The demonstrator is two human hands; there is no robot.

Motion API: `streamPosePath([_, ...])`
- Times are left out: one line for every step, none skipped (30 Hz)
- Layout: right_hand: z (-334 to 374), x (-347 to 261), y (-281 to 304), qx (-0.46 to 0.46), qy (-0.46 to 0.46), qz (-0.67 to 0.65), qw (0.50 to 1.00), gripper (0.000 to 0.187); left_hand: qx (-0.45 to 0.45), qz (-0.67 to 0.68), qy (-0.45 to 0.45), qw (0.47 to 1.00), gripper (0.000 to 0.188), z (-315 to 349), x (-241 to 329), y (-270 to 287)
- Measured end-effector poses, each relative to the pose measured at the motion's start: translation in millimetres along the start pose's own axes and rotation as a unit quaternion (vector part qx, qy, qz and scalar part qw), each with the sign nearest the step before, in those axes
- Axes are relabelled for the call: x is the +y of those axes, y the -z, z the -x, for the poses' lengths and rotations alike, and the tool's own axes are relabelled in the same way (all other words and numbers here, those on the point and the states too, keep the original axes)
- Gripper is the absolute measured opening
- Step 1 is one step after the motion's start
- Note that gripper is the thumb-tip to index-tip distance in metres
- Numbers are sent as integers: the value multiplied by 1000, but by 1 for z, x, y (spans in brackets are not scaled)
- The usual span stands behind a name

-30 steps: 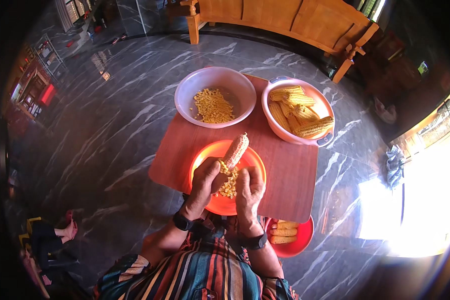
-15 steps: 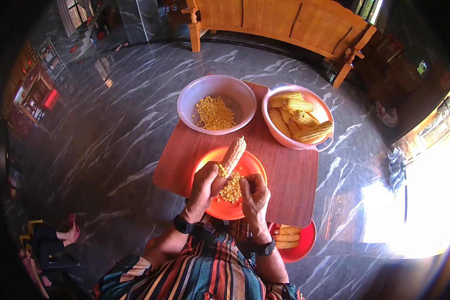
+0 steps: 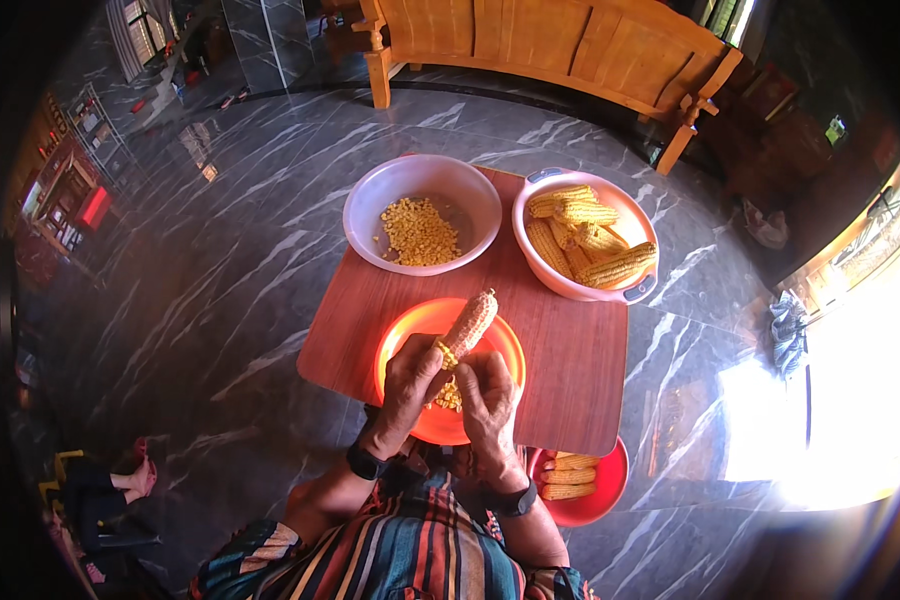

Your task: The person removes kernels from a corn cob by hand over an orange bowl, then sets the cob aside and begins on another from a container on the table.

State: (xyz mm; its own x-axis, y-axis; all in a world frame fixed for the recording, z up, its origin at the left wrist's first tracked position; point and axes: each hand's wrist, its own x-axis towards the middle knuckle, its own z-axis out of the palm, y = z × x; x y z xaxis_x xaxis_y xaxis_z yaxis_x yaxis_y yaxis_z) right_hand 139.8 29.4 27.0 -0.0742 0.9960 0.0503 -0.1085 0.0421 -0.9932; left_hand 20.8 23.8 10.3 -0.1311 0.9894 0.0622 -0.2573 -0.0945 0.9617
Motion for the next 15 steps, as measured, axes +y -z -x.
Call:
streamPosePath([-1, 4, -1, 18, 23, 16, 999, 11, 3, 6, 3, 1000, 27, 0, -2, -1])
streamPosePath([-3, 8, -2, 36, 46, 33, 998, 13, 3, 6, 3, 1000, 27, 1, -3, -2])
streamPosePath([-4, 11, -3, 36, 46, 32, 998, 13, 12, 6, -2, 1000, 27, 1, -5, -3])
streamPosePath([-4, 14, -4, 40, 41, 12, 998, 14, 21, 6, -7, 1000, 26, 1, -7, -4])
streamPosePath([-5, 18, -4, 43, 37, -9, 998, 14, 21, 6, -7, 1000, 26, 1, -9, -3])
streamPosePath([-6, 21, -4, 43, 37, -9, 998, 14, 24, 16, -1, 1000, 26, 1, -11, -2])
streamPosePath([-7, 24, -4, 46, 7, -63, 997, 15, 27, 25, 5, 999, 26, 1, -14, -1])
streamPosePath([-8, 28, -4, 49, -23, -117, 992, 15, 46, 43, 6, 998, 26, -3, -16, 0])
streamPosePath([-10, 30, -3, 66, -13, -112, 991, 16, 65, 60, 8, 996, 26, -6, -16, 0])
streamPosePath([-12, 35, 0, 72, -10, -79, 994, 17, 71, 107, 29, 991, 27, -6, -14, 1])
streamPosePath([-14, 43, 4, 77, -7, -45, 996, 17, 71, 141, 54, 986, 26, -7, -18, 5])
streamPosePath([-17, 62, 16, 60, -12, 38, 997, 18, 76, 135, 67, 986, 28, -8, -16, 8])
streamPosePath([-18, 78, 23, 61, -13, 38, 997, 18, 79, 131, 81, 985, 30, -8, -16, 9])
streamPosePath([-18, 91, 28, 55, -29, 93, 994, 19, 78, 131, 82, 985, 30, -7, -15, 11])
streamPosePath([-18, 91, 27, 47, -46, 147, 987, 21, 69, 125, 83, 986, 31, -6, -14, 13])
